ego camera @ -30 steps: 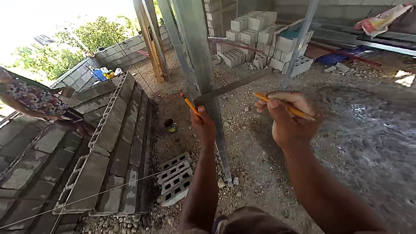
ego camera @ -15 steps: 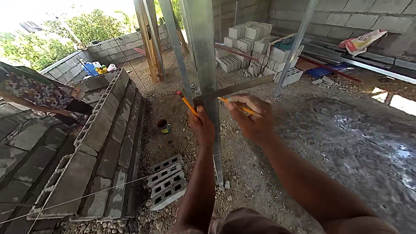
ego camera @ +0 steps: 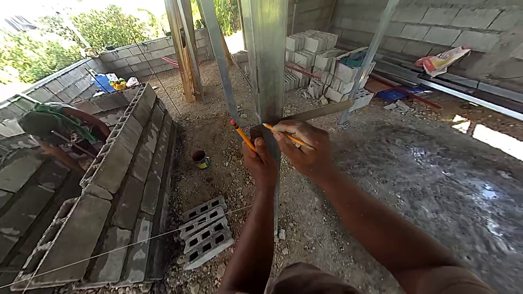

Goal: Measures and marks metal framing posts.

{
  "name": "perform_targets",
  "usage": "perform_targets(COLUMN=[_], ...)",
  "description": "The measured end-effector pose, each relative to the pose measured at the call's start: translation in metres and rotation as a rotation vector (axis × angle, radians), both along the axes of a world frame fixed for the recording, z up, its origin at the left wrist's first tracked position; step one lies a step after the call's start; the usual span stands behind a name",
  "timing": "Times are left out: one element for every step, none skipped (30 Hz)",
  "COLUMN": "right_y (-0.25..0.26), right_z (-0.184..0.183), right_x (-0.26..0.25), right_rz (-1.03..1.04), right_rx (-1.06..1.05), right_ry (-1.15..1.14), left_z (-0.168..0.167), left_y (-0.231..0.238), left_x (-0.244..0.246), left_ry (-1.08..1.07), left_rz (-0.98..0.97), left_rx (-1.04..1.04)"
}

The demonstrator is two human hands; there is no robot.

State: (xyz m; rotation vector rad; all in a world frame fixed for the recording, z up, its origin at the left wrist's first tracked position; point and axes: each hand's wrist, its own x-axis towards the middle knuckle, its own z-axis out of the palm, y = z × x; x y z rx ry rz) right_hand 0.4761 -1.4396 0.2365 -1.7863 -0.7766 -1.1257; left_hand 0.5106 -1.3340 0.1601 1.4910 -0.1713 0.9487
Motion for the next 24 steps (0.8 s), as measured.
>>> perform_targets(right_y=[-0.001, -0.001, -0.003, -0.007, -0.012, -0.020, -0.027, -0.034, -0.038, -0.038, -0.034, -0.027, -0.019, -0.011, -0.005, -0.001, 0.001, 0.001, 0.001, 0.000, 0.000, -0.001, -0.001, -0.001], right_z=[0.001, 0.002, 0.004, 0.006, 0.007, 0.009, 0.010, 0.011, 0.012, 0.013, 0.014, 0.013, 0.012, 0.010, 0.008, 0.006, 0.006, 0.006, 0.007, 0.007, 0.007, 0.008, 0.008, 0.009], right_x=[0.000, 0.000, 0.000, -0.001, -0.002, -0.005, -0.007, -0.010, -0.012, -0.015, -0.016, -0.016, -0.014, -0.011, -0.007, -0.004, -0.002, -0.001, -0.001, -0.001, -0.001, -0.001, 0.000, 0.001], right_rz=[-0.009, -0.019, -0.035, -0.061, -0.103, -0.161, -0.232, -0.289, -0.308, -0.291, -0.246, -0.188, -0.132, -0.090, -0.069, -0.063, -0.064, -0.067, -0.070, -0.072, -0.073, -0.075, -0.076, -0.077], right_rx=[-0.008, -0.020, -0.037, -0.054, -0.067, -0.072, -0.066, -0.048, -0.011, 0.028, 0.046, 0.040, 0.020, -0.007, -0.027, -0.041, -0.049, -0.052, -0.056, -0.059, -0.065, -0.072, -0.078, -0.087], right_ry=[-0.007, -0.016, -0.025, -0.036, -0.045, -0.044, -0.039, -0.018, 0.012, 0.031, 0.025, 0.008, -0.007, -0.018, -0.031, -0.039, -0.046, -0.050, -0.050, -0.047, -0.039, -0.033, -0.037, -0.042], left_z=[0.000, -0.001, 0.000, 0.000, 0.000, 0.001, 0.001, 0.002, 0.003, 0.003, 0.004, 0.004, 0.004, 0.003, 0.002, 0.001, 0.001, 0.001, 0.001, 0.001, 0.001, 0.000, 0.000, 0.001], left_y=[-0.001, -0.001, -0.002, -0.003, -0.003, -0.003, -0.003, -0.003, -0.004, -0.004, -0.005, -0.005, -0.005, -0.005, -0.005, -0.004, -0.004, -0.004, -0.004, -0.004, -0.004, -0.004, -0.005, -0.005], left_x=[0.000, 0.001, 0.001, 0.001, 0.001, 0.000, 0.000, -0.001, -0.001, -0.002, -0.002, -0.002, -0.002, -0.002, -0.001, 0.000, 0.000, 0.000, 0.000, 0.000, 0.000, 0.000, 0.000, 0.000], left_ry=[-0.003, -0.007, -0.006, -0.007, -0.006, -0.005, -0.001, 0.005, 0.013, 0.022, 0.025, 0.023, 0.024, 0.021, 0.012, 0.005, 0.002, 0.003, 0.001, -0.002, -0.005, -0.007, -0.006, -0.003], left_rz=[0.003, 0.005, 0.010, 0.011, 0.012, 0.016, 0.021, 0.033, 0.050, 0.060, 0.062, 0.060, 0.053, 0.046, 0.034, 0.024, 0.022, 0.026, 0.030, 0.034, 0.037, 0.039, 0.042, 0.041], left_rx=[-0.003, -0.008, -0.010, -0.013, -0.015, -0.016, -0.013, -0.011, -0.007, -0.005, -0.008, -0.015, -0.021, -0.029, -0.031, -0.030, -0.026, -0.021, -0.023, -0.026, -0.028, -0.028, -0.028, -0.028])
